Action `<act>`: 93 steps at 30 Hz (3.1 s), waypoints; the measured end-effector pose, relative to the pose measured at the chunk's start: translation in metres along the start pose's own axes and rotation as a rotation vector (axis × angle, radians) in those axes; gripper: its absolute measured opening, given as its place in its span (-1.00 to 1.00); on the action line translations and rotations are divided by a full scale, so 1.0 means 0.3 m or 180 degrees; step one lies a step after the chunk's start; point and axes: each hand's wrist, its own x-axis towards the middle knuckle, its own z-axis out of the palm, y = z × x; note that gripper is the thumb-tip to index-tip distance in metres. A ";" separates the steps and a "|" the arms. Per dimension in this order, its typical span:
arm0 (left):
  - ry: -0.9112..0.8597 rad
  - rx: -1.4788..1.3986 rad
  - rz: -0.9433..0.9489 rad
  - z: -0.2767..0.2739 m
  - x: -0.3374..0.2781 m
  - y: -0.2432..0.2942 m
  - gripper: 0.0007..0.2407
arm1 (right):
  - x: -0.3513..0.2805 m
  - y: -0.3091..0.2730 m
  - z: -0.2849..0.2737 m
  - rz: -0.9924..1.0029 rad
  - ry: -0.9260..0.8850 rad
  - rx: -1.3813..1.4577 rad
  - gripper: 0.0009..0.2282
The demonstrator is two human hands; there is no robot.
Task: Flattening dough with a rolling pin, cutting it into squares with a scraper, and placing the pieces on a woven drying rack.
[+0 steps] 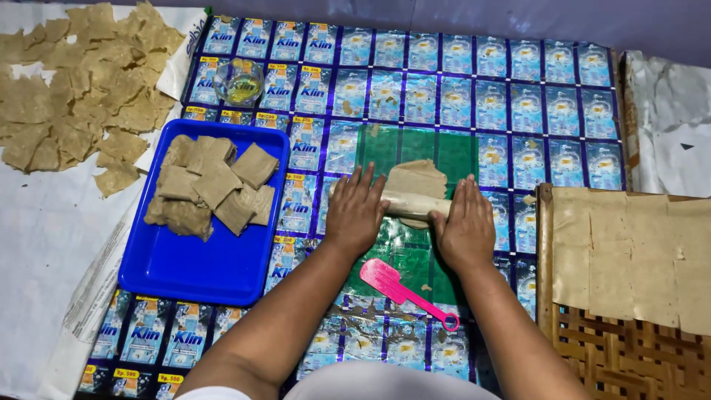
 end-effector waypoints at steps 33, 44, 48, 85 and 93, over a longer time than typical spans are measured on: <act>-0.0754 -0.0022 -0.0269 -0.100 -0.094 0.077 -0.58 | -0.005 -0.008 -0.076 0.0318 -0.0860 0.0413 -0.39; -0.0511 -0.0038 -0.0246 -0.088 -0.273 0.123 -0.51 | -0.218 -0.056 -0.135 -0.0015 -0.0560 0.0364 -0.32; -0.0388 -0.0015 -0.0220 -0.062 -0.207 0.097 -0.51 | -0.151 -0.016 -0.080 0.0139 -0.0663 0.0423 -0.28; 0.0079 -0.0278 0.0336 -0.080 -0.157 -0.023 -0.53 | 0.213 -0.012 -0.208 -0.0564 -0.1266 0.0560 -0.82; -0.0323 -0.0253 0.0366 -0.071 0.124 -0.026 -0.49 | 0.252 0.163 -0.050 0.0296 -0.1013 0.0024 -0.58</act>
